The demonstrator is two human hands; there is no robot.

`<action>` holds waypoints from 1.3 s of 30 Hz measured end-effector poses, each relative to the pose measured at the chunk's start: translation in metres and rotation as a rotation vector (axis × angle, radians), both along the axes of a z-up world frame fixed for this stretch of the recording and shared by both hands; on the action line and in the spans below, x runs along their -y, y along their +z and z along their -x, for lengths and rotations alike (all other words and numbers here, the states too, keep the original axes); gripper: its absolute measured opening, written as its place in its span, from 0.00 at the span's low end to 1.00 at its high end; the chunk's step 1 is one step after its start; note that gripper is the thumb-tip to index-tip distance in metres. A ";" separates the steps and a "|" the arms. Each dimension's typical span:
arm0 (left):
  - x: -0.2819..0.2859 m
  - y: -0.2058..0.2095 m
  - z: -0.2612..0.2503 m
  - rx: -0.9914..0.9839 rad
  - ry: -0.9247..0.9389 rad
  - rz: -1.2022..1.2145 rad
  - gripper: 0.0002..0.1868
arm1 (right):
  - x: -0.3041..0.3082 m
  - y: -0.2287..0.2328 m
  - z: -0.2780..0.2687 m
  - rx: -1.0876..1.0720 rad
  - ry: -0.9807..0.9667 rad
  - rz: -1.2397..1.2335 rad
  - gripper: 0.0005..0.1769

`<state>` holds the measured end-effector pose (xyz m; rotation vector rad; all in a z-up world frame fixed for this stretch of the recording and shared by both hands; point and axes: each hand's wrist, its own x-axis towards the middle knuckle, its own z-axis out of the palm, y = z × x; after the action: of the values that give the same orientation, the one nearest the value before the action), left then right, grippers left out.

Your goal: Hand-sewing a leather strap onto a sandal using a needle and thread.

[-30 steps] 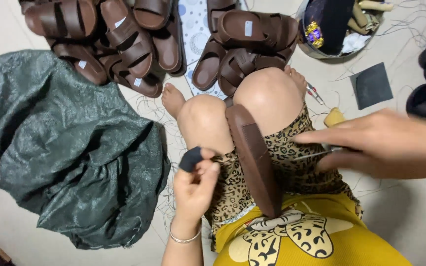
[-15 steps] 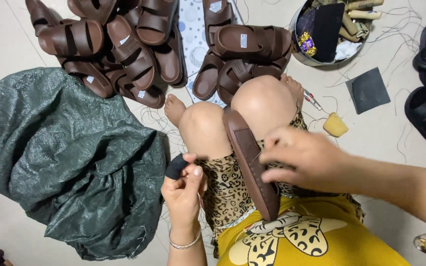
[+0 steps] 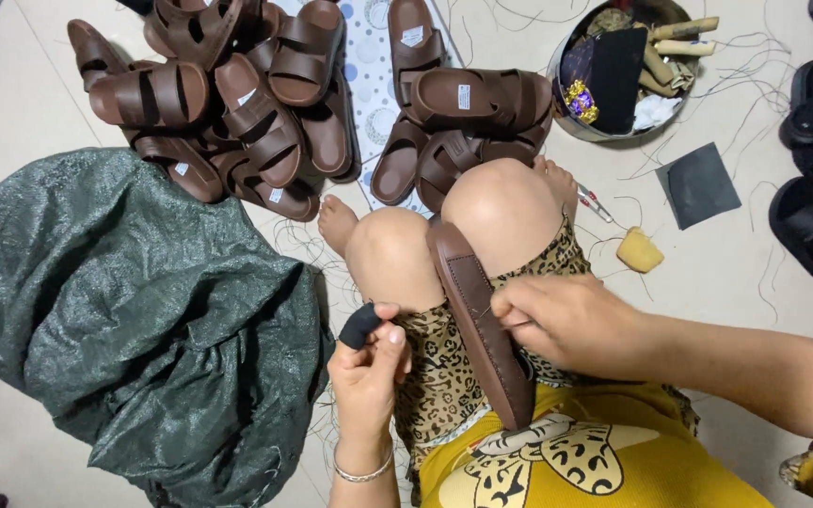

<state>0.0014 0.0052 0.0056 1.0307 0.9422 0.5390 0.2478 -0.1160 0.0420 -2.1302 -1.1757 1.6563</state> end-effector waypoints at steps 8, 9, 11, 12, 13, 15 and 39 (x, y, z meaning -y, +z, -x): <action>-0.001 -0.006 0.003 0.006 -0.021 -0.045 0.12 | 0.010 -0.024 0.004 0.545 0.161 -1.006 0.20; -0.001 -0.007 0.003 0.003 -0.013 -0.043 0.12 | 0.010 -0.023 0.000 0.537 0.167 -1.007 0.20; 0.000 -0.008 0.002 0.001 -0.055 -0.022 0.13 | 0.012 -0.021 -0.006 0.557 0.105 -1.050 0.12; 0.000 -0.008 0.005 -0.004 -0.052 -0.020 0.13 | 0.011 -0.014 -0.003 0.551 0.106 -1.048 0.12; -0.002 -0.009 0.005 -0.020 -0.044 -0.014 0.13 | 0.010 -0.005 -0.001 0.584 0.126 -1.037 0.11; -0.004 -0.010 0.005 -0.032 -0.039 -0.011 0.13 | 0.010 0.001 0.002 0.623 0.145 -1.028 0.11; -0.008 0.037 -0.028 -0.570 -0.763 -0.045 0.19 | 0.023 -0.016 -0.013 0.061 0.035 -0.679 0.31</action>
<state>0.0291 0.0134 0.0425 1.5138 0.9322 -0.3941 0.2612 -0.1386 0.0261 -1.7300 -1.5216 0.9907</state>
